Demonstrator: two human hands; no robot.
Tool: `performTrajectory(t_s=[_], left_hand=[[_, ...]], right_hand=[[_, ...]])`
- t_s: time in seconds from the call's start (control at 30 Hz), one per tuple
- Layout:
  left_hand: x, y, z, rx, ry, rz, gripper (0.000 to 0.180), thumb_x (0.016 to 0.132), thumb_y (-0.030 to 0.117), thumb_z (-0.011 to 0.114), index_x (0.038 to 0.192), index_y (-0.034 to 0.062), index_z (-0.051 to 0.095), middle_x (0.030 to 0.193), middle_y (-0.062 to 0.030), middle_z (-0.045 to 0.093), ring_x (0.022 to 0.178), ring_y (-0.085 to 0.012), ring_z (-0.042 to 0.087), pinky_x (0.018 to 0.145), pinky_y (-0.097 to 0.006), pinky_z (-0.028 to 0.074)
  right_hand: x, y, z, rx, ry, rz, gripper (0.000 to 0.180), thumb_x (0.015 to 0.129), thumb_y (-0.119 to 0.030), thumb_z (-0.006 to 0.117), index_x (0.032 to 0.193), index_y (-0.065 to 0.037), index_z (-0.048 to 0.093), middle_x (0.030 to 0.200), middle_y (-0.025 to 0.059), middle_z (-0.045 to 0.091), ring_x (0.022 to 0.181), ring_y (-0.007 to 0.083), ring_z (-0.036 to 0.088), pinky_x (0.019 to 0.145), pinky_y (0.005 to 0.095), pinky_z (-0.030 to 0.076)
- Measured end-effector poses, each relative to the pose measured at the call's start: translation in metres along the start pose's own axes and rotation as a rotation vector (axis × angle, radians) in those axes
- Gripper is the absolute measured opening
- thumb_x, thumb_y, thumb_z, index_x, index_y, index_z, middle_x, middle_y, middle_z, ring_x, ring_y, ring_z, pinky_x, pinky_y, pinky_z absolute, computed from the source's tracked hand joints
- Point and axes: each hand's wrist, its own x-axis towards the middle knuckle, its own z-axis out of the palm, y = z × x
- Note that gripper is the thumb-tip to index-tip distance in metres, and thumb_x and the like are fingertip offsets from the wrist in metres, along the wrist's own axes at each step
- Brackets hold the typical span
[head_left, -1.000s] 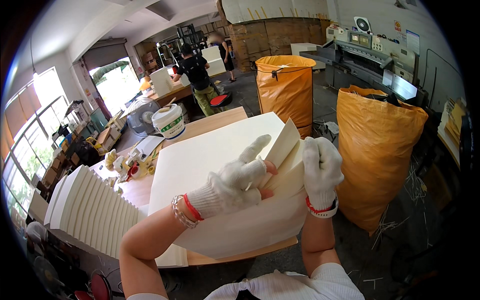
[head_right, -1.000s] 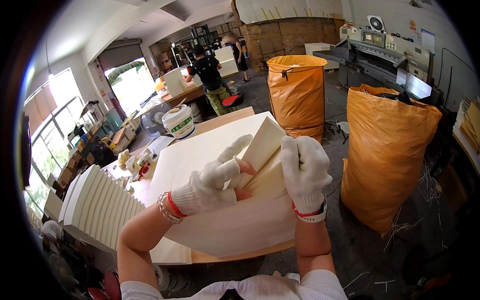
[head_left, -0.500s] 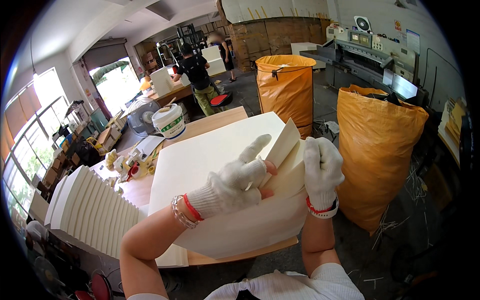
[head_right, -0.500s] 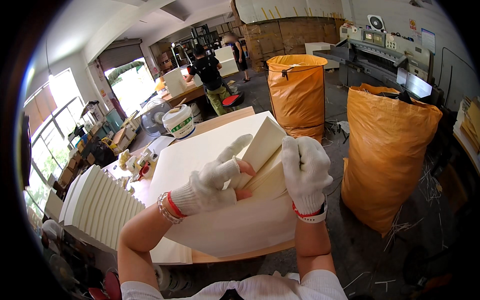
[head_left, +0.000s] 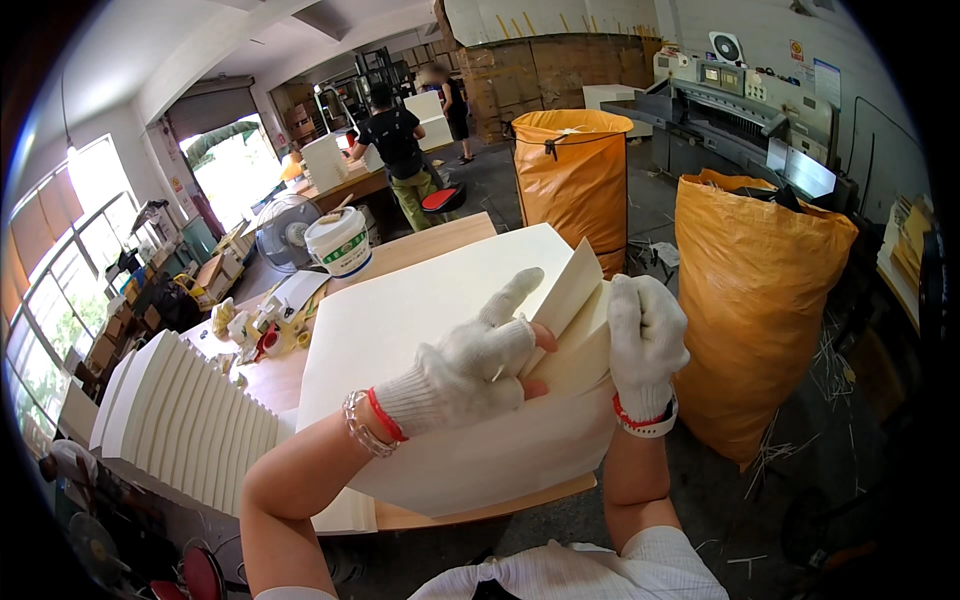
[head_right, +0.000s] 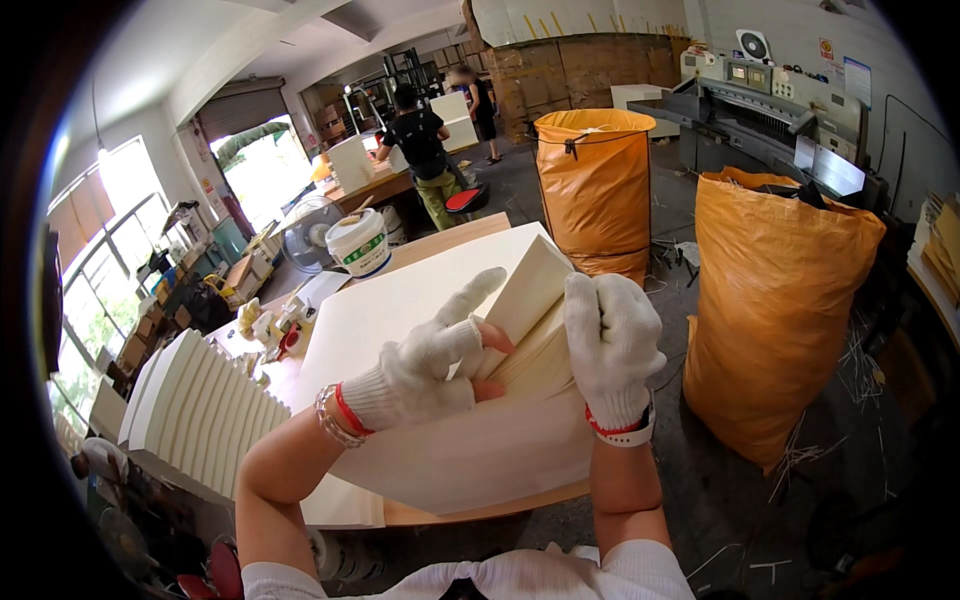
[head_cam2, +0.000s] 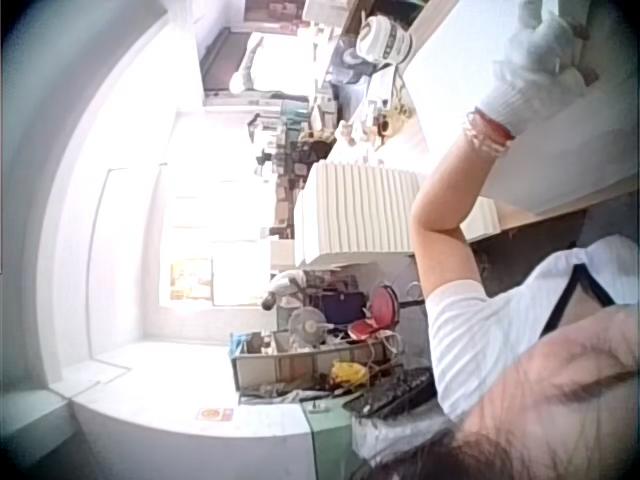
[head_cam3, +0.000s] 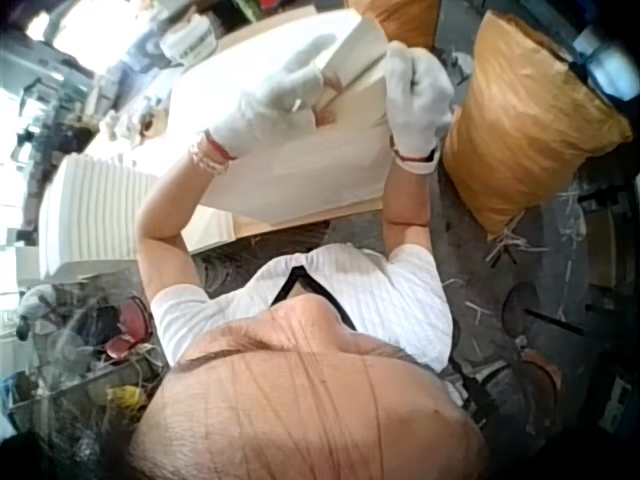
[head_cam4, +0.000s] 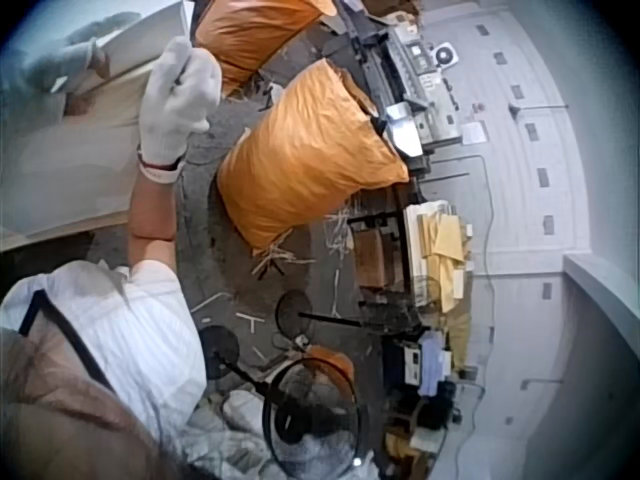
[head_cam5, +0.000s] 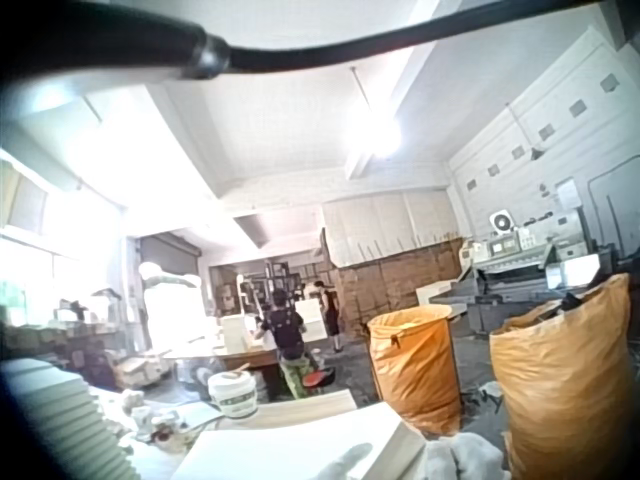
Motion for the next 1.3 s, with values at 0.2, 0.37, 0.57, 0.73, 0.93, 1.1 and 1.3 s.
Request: performTrajectory(t_s=[0.2, 0.37, 0.57, 0.73, 0.93, 1.1, 1.3], left_hand=[[0.000, -0.002, -0.001, -0.015, -0.001, 0.032, 0.027, 0.076, 0.003, 0.082, 0.093, 0.0031, 0.062, 0.154, -0.0249, 0.041, 0.114, -0.0334, 0.065, 0.090, -0.035, 0.052], [0.005, 0.005, -0.006, -0.058, -0.139, -0.066, 0.028, 0.075, 0.004, 0.083, 0.094, 0.0042, 0.063, 0.154, -0.0252, 0.040, 0.115, -0.0357, 0.065, 0.091, -0.037, 0.053], [0.002, 0.008, 0.000, 0.077, 0.010, -0.037, 0.032, 0.072, 0.007, 0.086, 0.094, 0.0077, 0.064, 0.154, -0.0266, 0.040, 0.123, -0.0398, 0.061, 0.096, -0.040, 0.052], [0.000, -0.004, 0.003, 0.012, 0.016, 0.056, 0.024, 0.076, -0.004, 0.074, 0.095, 0.0075, 0.064, 0.152, -0.0286, 0.040, 0.114, -0.0394, 0.066, 0.087, -0.036, 0.056], [0.002, -0.003, 0.000, -0.050, -0.058, 0.064, 0.019, 0.078, -0.009, 0.065, 0.087, 0.0061, 0.057, 0.147, -0.0286, 0.047, 0.110, -0.0379, 0.068, 0.082, -0.035, 0.057], [0.002, 0.003, 0.001, 0.055, 0.000, 0.003, 0.028, 0.077, 0.001, 0.080, 0.083, 0.0053, 0.052, 0.149, -0.0279, 0.045, 0.119, -0.0400, 0.063, 0.092, -0.038, 0.053], [0.002, 0.002, 0.002, 0.013, 0.027, 0.003, 0.026, 0.077, 0.003, 0.081, 0.095, 0.0080, 0.063, 0.148, -0.0282, 0.047, 0.120, -0.0409, 0.061, 0.095, -0.038, 0.052]], right_hand=[[-0.001, 0.000, -0.002, 0.026, -0.023, 0.020, 0.028, 0.094, -0.005, 0.063, 0.070, 0.002, 0.052, 0.061, 0.0098, 0.046, 0.057, 0.0219, 0.046, 0.056, 0.0383, 0.039], [-0.001, 0.000, -0.001, -0.004, -0.014, 0.017, 0.029, 0.094, -0.005, 0.064, 0.069, 0.002, 0.050, 0.061, 0.0098, 0.046, 0.057, 0.0218, 0.046, 0.056, 0.0387, 0.039], [-0.002, 0.001, 0.000, -0.004, 0.030, 0.016, 0.028, 0.094, -0.004, 0.064, 0.069, 0.002, 0.051, 0.061, 0.0098, 0.046, 0.057, 0.0221, 0.047, 0.056, 0.0387, 0.039], [-0.002, 0.000, -0.003, 0.024, -0.037, 0.027, 0.028, 0.093, -0.004, 0.064, 0.070, 0.002, 0.051, 0.061, 0.0089, 0.047, 0.058, 0.0221, 0.047, 0.056, 0.0382, 0.039], [-0.001, 0.002, -0.003, -0.008, -0.036, 0.034, 0.028, 0.094, -0.004, 0.064, 0.069, 0.002, 0.051, 0.061, 0.0092, 0.048, 0.058, 0.0220, 0.048, 0.056, 0.0378, 0.039], [-0.002, 0.002, -0.003, -0.003, -0.019, 0.042, 0.028, 0.094, -0.003, 0.063, 0.069, 0.002, 0.051, 0.061, 0.0094, 0.047, 0.057, 0.0219, 0.048, 0.056, 0.0377, 0.039], [-0.002, 0.001, -0.004, 0.009, -0.033, 0.056, 0.028, 0.094, -0.004, 0.064, 0.069, 0.002, 0.051, 0.061, 0.0095, 0.048, 0.058, 0.0217, 0.048, 0.056, 0.0378, 0.040]])
